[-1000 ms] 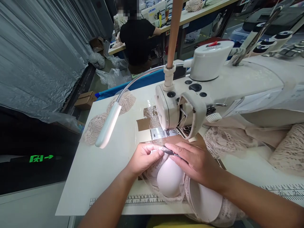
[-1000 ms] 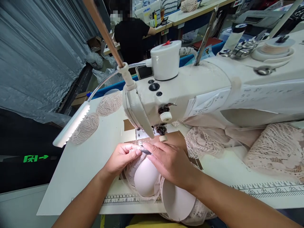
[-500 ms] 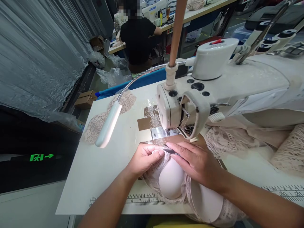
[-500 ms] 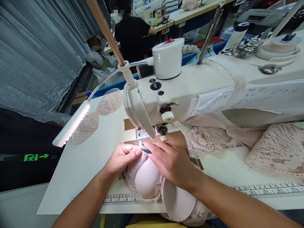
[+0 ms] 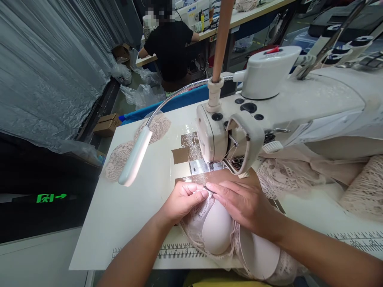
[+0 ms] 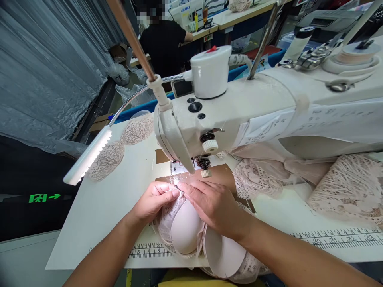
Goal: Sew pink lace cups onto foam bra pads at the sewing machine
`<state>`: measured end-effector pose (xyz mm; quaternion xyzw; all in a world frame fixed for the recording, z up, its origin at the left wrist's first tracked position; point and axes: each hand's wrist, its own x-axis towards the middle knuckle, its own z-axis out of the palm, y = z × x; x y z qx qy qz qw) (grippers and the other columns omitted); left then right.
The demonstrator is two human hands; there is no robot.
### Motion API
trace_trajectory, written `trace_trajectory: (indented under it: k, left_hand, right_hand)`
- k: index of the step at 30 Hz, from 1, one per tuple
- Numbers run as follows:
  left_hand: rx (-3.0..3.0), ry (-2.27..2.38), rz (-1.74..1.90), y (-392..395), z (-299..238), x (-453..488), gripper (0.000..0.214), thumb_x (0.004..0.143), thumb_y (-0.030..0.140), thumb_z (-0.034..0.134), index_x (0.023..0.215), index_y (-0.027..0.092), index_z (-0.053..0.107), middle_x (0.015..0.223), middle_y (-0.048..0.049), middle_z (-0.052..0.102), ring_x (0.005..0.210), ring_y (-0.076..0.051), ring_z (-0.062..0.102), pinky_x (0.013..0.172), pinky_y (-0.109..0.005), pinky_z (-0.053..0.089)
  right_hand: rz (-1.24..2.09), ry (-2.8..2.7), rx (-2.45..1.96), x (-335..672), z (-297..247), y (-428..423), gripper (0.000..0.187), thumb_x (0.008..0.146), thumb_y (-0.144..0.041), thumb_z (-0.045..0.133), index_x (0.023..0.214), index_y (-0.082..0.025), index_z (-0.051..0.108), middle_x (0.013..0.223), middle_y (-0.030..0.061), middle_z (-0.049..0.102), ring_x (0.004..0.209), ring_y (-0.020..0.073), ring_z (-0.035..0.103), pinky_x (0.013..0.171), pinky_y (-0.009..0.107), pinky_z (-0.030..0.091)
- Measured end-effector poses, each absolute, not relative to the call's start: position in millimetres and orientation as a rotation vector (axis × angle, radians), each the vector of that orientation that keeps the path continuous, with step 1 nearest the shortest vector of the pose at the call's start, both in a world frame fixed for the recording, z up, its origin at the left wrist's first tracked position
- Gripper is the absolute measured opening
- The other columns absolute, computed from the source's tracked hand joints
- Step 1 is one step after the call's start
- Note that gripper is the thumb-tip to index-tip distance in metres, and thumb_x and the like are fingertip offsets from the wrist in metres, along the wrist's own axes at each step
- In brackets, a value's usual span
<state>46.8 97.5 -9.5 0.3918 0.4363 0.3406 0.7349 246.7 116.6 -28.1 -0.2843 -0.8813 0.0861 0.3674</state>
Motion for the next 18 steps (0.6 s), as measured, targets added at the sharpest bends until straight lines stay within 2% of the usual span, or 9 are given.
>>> trace_trajectory:
  k: [3,8,11,14,16,18]
  left_hand:
    - [0.862,1.036,0.772,98,-11,47,0.025,0.078,0.035,0.067,0.077,0.01,0.068,0.065,-0.0039,0.063,0.059,-0.012,0.056,0.061,-0.024,0.045]
    - [0.878,1.109,0.842,101,-8,44,0.018,0.071,0.027,0.068,0.066,0.012,0.059,0.056,0.0018,0.054,0.051,-0.007,0.046,0.051,-0.018,0.037]
    - [0.885,1.059,0.843,103,-6,42,0.019,0.066,0.026,0.072,0.074,0.013,0.06,0.061,0.0022,0.055,0.053,-0.008,0.046,0.053,-0.018,0.037]
    - [0.931,1.002,0.824,103,-6,44,0.029,0.066,0.03,0.077,0.087,0.013,0.066,0.079,-0.0033,0.064,0.068,-0.012,0.056,0.066,-0.023,0.045]
    - [0.929,0.968,0.823,101,-7,47,0.029,0.07,0.032,0.075,0.089,0.011,0.068,0.087,-0.0075,0.067,0.077,-0.017,0.061,0.076,-0.029,0.048]
    - [0.906,0.957,0.822,100,-8,49,0.027,0.074,0.033,0.072,0.088,0.01,0.071,0.087,-0.0096,0.07,0.078,-0.019,0.064,0.078,-0.032,0.05]
  right_hand:
    - [0.438,-2.201,-0.808,247,-27,118,0.033,0.088,-0.013,0.051,0.119,-0.02,0.056,0.096,0.0064,0.07,0.085,0.0173,0.067,0.075,0.029,0.055]
    - [0.936,-2.037,-1.252,247,-16,122,0.035,0.082,-0.033,0.057,0.114,-0.02,0.059,0.1,0.0068,0.07,0.088,0.0225,0.068,0.077,0.034,0.056]
    - [1.149,-1.981,-1.224,245,-10,123,0.029,0.084,-0.032,0.052,0.109,-0.021,0.062,0.093,0.0045,0.071,0.096,0.0225,0.066,0.089,0.036,0.052]
    - [1.169,-1.967,-1.129,242,-10,120,0.032,0.085,-0.028,0.052,0.115,-0.021,0.059,0.098,0.0042,0.071,0.098,0.0204,0.066,0.089,0.033,0.052]
    - [1.071,-1.971,-1.087,241,-13,118,0.034,0.084,-0.025,0.054,0.118,-0.022,0.056,0.104,0.0045,0.071,0.096,0.019,0.067,0.085,0.031,0.054]
    - [0.92,-1.988,-1.041,241,-16,117,0.034,0.083,-0.023,0.056,0.117,-0.023,0.055,0.105,0.0042,0.07,0.093,0.0179,0.068,0.082,0.029,0.055]
